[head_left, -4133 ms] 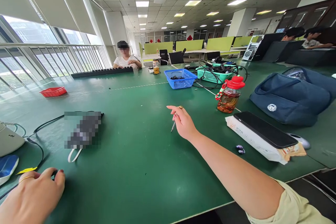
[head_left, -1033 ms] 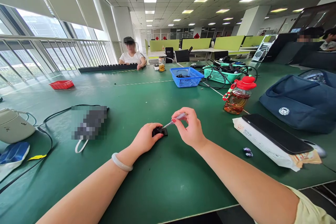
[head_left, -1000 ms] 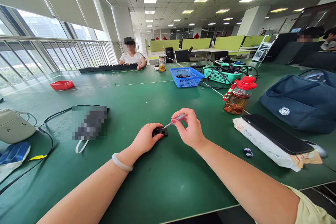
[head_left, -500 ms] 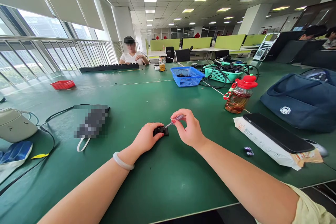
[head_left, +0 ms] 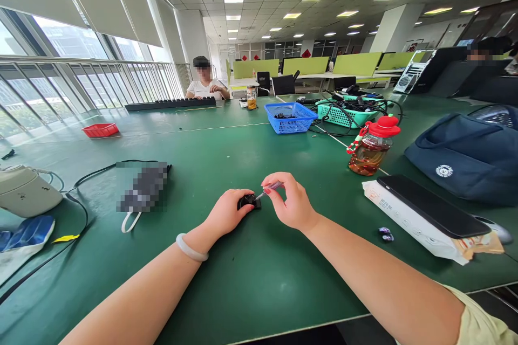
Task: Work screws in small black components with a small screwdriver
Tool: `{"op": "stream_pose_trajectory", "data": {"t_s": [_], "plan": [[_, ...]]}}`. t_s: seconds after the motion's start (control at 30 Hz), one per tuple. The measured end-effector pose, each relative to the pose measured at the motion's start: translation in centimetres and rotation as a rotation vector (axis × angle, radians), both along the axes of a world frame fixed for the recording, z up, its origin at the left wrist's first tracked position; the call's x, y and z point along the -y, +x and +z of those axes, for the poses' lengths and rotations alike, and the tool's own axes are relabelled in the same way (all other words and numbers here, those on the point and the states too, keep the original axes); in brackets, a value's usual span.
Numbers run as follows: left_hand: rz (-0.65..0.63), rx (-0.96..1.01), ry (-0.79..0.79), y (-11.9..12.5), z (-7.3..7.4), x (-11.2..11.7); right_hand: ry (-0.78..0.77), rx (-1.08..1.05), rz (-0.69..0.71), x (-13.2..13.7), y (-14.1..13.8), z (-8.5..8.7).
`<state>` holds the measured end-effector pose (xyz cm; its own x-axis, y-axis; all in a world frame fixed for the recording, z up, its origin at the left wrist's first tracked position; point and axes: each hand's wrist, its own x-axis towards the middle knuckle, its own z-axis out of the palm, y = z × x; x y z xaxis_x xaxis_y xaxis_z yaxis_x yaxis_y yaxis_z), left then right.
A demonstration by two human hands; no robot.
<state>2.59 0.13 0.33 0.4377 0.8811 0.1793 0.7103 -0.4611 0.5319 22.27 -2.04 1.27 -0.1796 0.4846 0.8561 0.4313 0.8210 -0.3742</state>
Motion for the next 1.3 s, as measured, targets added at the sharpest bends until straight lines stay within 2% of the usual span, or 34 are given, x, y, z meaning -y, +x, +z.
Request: {"op": "stream_pose_trajectory", "data": {"t_s": [0.2, 0.33, 0.43, 0.53, 0.6, 0.7, 0.77, 0.93, 1.03, 1.1, 1.2, 1.3], "plan": [[-0.005, -0.005, 0.014, 0.1, 0.3, 0.1, 0.105, 0.131, 0.026, 0.3, -0.2, 0.4], [-0.023, -0.002, 0.01, 0.1, 0.3, 0.0, 0.229, 0.348, 0.069, 1.3, -1.2, 0.7], [0.013, -0.023, -0.026, 0.2, 0.5, 0.1, 0.312, 0.532, 0.056, 2.0, -2.3, 0.3], [0.065, -0.04, -0.055, 0.3, 0.8, 0.3, 0.341, 0.677, 0.134, 2.2, -3.3, -0.4], [0.068, -0.044, -0.05, 0.3, 0.9, 0.3, 0.345, 0.699, 0.163, 2.3, -3.6, -0.6], [0.022, -0.048, -0.019, 0.1, 0.7, 0.1, 0.31, 0.546, 0.165, 2.1, -3.5, -0.3], [-0.002, -0.036, -0.003, 0.0, 0.5, 0.0, 0.225, 0.374, 0.161, 1.9, -2.9, 0.2], [0.037, -0.007, -0.005, 0.0, 0.3, -0.1, -0.211, -0.088, 0.048, 0.4, -0.8, 0.6], [0.06, -0.018, -0.028, 0.1, 0.5, 0.0, -0.464, -0.362, 0.094, -1.1, 0.1, 0.2], [0.064, -0.024, -0.036, 0.0, 0.6, 0.0, -0.579, -0.504, 0.141, -2.0, 0.4, -0.2], [0.059, -0.023, -0.029, -0.1, 0.5, 0.0, -0.656, -0.597, 0.194, -2.6, 0.6, -0.4], [0.058, -0.021, -0.022, -0.1, 0.5, -0.1, -0.605, -0.524, 0.179, -2.0, 0.4, 0.0]]}}
